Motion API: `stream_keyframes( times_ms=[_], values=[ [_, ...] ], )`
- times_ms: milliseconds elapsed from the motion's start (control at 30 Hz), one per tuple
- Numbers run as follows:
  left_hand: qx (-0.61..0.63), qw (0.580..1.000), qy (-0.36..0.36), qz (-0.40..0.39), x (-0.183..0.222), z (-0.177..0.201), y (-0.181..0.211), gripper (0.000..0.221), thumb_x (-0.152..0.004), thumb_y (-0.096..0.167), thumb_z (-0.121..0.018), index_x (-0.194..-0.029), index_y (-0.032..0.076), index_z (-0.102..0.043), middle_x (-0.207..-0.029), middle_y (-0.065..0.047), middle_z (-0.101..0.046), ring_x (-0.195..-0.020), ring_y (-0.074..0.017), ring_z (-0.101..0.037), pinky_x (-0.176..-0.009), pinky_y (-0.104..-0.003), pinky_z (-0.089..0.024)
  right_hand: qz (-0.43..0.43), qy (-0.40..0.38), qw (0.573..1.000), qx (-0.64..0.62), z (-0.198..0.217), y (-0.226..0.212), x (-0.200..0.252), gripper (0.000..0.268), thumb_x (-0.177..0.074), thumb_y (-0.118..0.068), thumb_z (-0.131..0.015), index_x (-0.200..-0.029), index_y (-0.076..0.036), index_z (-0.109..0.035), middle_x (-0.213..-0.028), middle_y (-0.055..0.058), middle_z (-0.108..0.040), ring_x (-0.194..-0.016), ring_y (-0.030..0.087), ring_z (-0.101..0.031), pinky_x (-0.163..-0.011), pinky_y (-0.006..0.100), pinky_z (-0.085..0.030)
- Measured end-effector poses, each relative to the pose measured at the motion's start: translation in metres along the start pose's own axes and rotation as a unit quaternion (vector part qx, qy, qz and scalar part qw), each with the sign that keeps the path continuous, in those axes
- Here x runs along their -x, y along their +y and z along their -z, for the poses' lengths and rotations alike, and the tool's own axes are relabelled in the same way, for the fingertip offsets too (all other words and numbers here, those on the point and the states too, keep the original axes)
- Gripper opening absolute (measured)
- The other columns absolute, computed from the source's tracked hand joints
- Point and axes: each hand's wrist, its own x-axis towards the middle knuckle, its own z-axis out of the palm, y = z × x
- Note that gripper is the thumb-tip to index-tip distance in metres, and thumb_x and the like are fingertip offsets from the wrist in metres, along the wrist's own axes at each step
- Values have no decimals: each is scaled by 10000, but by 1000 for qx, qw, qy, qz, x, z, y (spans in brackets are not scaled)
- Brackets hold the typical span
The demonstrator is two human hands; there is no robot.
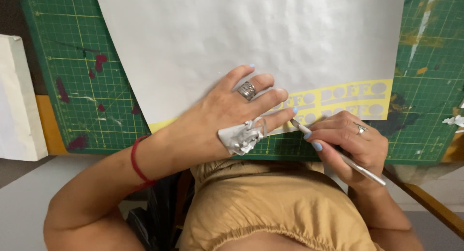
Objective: Weeding vinyl stickers by removing excess material from around the cut letters using a precision tool.
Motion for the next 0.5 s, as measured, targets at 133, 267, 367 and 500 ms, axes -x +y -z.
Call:
stream_keyframes(
  times_ms=[133,267,367,500],
  values=[
    [16,1000,10,-4,-3,-3,-1,253,-1156,171,-503,-1349,133,-662,-1349,-113,-607,-1285,-347,-562,-1172,-531,-396,6,3,1000,-3,0,1,0,156,-1010,-53,-616,-936,21,-732,-882,169,-740,-779,295,-719,-812,399,-585],
    [24,1000,14,-4,-3,3,-1,199,-1154,171,-493,-1282,146,-642,-1336,-108,-599,-1267,-319,-558,-1169,-509,-379,10,4,1000,-9,0,-1,-2,158,-993,-39,-622,-910,33,-735,-856,178,-741,-743,291,-717,-755,390,-563],
    [28,1000,14,-1,-6,6,0,129,-1139,135,-500,-1175,132,-624,-1303,-108,-599,-1209,-311,-561,-1141,-502,-404,-17,14,999,-32,-1,-2,0,188,-1000,-48,-588,-879,26,-711,-823,163,-715,-716,301,-681,-753,384,-554],
    [27,999,21,-9,-7,9,-2,141,-1126,96,-505,-1144,84,-644,-1260,-115,-633,-1162,-313,-578,-1102,-471,-431,-18,28,999,-24,-2,-2,1,187,-1002,-45,-589,-888,48,-704,-821,186,-716,-697,310,-672,-732,385,-551]
  ],
)
